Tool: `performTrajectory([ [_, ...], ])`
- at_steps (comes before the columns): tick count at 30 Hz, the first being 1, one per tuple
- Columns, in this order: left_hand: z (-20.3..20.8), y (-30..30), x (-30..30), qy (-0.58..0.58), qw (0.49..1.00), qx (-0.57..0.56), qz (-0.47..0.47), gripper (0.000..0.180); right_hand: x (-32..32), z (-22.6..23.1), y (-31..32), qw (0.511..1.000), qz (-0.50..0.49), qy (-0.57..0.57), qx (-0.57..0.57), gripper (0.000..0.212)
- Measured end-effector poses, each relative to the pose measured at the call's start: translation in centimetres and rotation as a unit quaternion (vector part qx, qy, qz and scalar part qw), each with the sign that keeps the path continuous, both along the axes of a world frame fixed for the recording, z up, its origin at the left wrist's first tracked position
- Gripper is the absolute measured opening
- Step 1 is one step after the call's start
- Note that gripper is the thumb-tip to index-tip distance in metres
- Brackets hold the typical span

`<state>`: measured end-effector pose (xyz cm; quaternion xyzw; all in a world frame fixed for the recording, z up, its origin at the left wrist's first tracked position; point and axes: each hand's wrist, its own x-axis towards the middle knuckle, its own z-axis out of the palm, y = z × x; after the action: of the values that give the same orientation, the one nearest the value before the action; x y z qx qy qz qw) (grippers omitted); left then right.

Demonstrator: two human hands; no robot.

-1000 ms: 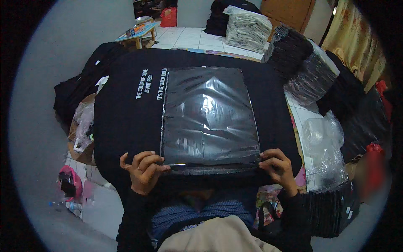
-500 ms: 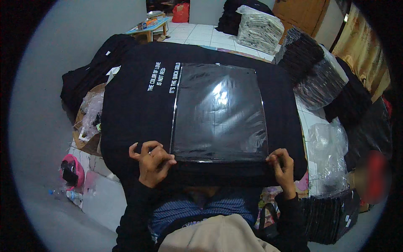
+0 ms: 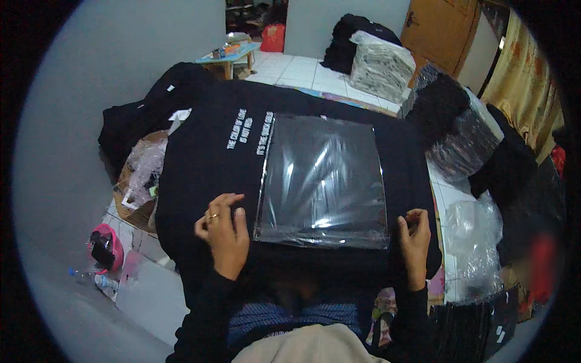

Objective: The person folds black t-shirts and places each one into a clear plastic bag, then sets the packaged items aside. The process is repeated for multiple shirts in a room with stacks of clothing and packaging materials.

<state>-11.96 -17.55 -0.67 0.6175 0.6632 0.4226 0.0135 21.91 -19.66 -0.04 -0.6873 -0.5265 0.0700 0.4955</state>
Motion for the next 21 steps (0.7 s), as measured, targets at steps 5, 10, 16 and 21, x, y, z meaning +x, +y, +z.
performTrajectory([
  [5,2.9,6.8,5.6,-0.019,0.947,0.117,-0.299,0.033,-4.0,3.7,7.3,0.971,0.178,-0.109,0.119,0.035],
  [10,2.1,15.4,12.0,0.061,0.986,-0.089,-0.127,0.048,-10.8,2.1,18.1,0.946,0.103,-0.304,0.037,0.046],
  [16,-1.1,17.7,12.3,0.135,0.990,-0.045,-0.005,0.054,-11.2,-2.6,21.0,0.903,-0.012,-0.430,0.010,0.052],
  [21,-0.9,17.6,12.4,0.147,0.987,-0.064,0.000,0.055,-10.9,-3.6,21.2,0.906,-0.008,-0.416,0.076,0.051],
])
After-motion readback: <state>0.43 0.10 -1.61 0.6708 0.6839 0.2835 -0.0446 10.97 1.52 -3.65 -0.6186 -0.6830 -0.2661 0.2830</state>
